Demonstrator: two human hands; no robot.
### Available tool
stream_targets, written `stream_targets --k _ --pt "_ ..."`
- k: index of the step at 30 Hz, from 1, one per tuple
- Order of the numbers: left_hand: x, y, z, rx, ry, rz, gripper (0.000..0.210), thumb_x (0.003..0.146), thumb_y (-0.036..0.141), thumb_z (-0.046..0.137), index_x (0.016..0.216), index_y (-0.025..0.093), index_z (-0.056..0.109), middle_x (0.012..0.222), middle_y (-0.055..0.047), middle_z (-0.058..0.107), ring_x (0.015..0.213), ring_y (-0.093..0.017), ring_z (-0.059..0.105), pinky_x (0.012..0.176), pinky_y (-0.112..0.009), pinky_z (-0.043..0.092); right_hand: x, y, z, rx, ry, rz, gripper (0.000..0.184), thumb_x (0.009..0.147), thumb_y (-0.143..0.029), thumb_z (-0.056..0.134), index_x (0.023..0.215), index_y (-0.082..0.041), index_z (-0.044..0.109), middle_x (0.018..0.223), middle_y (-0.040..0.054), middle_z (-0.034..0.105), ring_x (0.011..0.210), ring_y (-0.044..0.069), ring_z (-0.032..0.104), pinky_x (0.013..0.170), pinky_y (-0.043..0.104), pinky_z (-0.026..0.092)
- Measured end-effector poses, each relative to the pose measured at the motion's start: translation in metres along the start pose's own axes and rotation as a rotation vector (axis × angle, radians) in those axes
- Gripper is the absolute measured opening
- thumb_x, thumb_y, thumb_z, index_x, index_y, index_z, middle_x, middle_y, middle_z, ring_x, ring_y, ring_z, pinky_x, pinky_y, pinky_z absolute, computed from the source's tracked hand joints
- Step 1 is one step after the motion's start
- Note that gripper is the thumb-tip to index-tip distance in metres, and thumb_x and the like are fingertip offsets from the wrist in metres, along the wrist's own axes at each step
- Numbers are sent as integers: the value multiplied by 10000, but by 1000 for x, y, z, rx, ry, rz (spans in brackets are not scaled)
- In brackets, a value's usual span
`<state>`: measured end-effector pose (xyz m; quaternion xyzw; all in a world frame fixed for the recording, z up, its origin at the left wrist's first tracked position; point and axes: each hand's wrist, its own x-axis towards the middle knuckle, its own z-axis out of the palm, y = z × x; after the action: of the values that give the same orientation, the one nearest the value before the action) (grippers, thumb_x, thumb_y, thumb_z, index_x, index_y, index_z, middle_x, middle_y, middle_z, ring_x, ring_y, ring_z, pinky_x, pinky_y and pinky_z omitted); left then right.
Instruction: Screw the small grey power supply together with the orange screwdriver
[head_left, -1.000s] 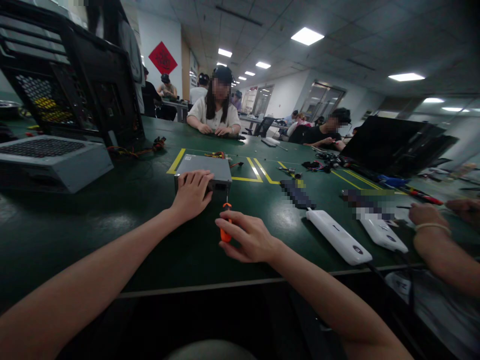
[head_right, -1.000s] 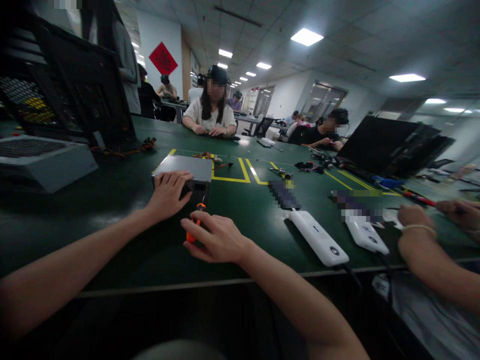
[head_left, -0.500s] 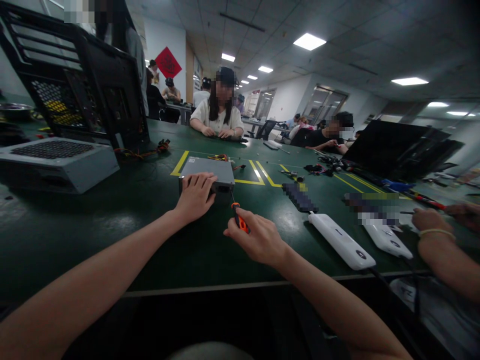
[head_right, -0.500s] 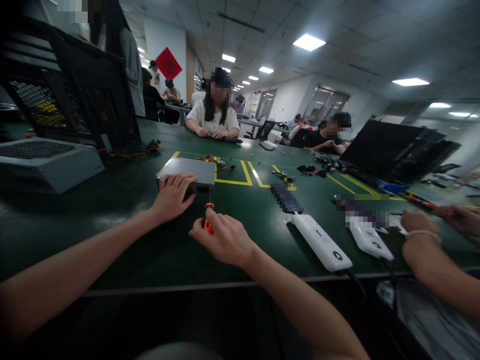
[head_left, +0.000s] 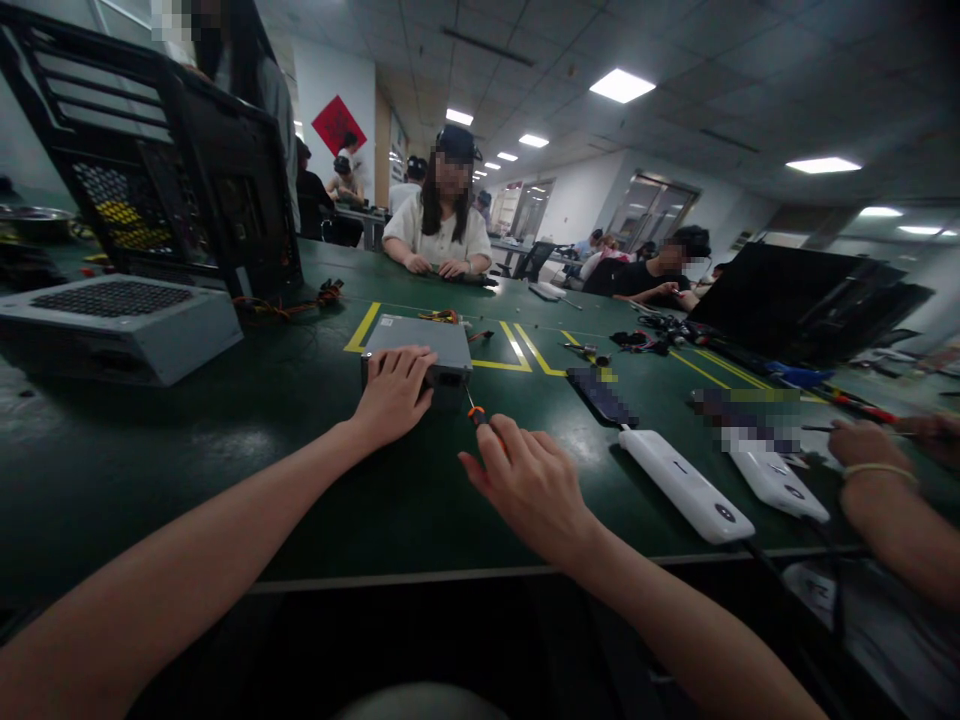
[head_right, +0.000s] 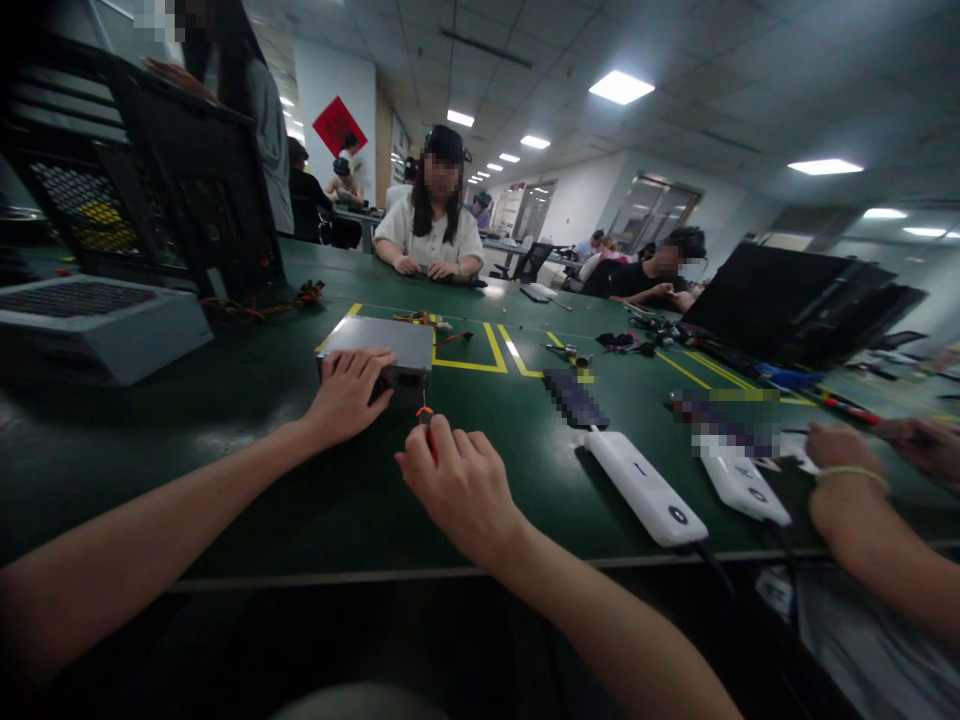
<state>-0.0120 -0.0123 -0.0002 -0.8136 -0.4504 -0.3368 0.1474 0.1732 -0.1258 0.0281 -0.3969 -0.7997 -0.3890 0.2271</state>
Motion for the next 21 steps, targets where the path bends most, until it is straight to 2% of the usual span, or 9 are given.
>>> stream_targets --k 3,6,10,13,15,17,19,21 --pt "0 -1 1 0 9 -2 409 809 225 464 1216 196 448 1286 -116 482 1186 -287 395 986 -477 256 -4 -7 5 26 6 8 170 885 -177 390 977 -132 526 1011 126 607 690 150 553 607 285 368" --pt "0 -1 1 22 6 4 401 816 231 463 1215 193 444 1281 -112 485 1178 -283 402 983 -468 263 -5 -8 10 44 47 32 133 889 -163 412 964 -152 523 856 66 614 627 132 526 591 273 354" --pt "0 -1 1 46 1 11 399 818 232 466 1213 182 441 1278 -109 487 1176 -281 403 984 -457 263 -1 -9 8 32 58 196 143 913 -292 447 914 -172 526 673 8 552 535 119 483 533 270 318" --pt "0 -1 1 44 1 10 397 815 230 470 1208 173 445 1275 -114 486 1179 -279 401 989 -454 259 1 -16 3 75 33 265 192 907 -325 433 942 -153 512 799 52 590 578 133 523 527 265 359" --pt "0 -1 1 43 1 10 396 815 230 471 1206 176 446 1278 -112 484 1183 -279 397 990 -452 258 2 -22 3 107 17 290 162 891 -255 420 977 -138 493 940 100 593 635 143 556 546 262 399" --pt "0 -1 0 47 1 11 393 817 231 468 1205 176 445 1281 -109 482 1185 -278 394 991 -449 258 3 -26 4 129 19 305 147 872 -174 401 994 -135 475 987 114 587 654 144 570 561 259 421" --pt "0 -1 0 52 -1 14 393 820 233 465 1207 172 441 1279 -109 483 1182 -277 395 990 -446 261 3 -28 6 140 38 325 128 880 -156 388 980 -142 466 921 93 597 618 142 564 543 257 417" --pt "0 -2 0 51 -2 15 393 821 234 464 1209 172 438 1279 -111 482 1179 -277 396 989 -449 260 4 -26 7 148 59 377 114 909 -219 383 956 -151 462 812 63 593 571 144 550 505 256 392"
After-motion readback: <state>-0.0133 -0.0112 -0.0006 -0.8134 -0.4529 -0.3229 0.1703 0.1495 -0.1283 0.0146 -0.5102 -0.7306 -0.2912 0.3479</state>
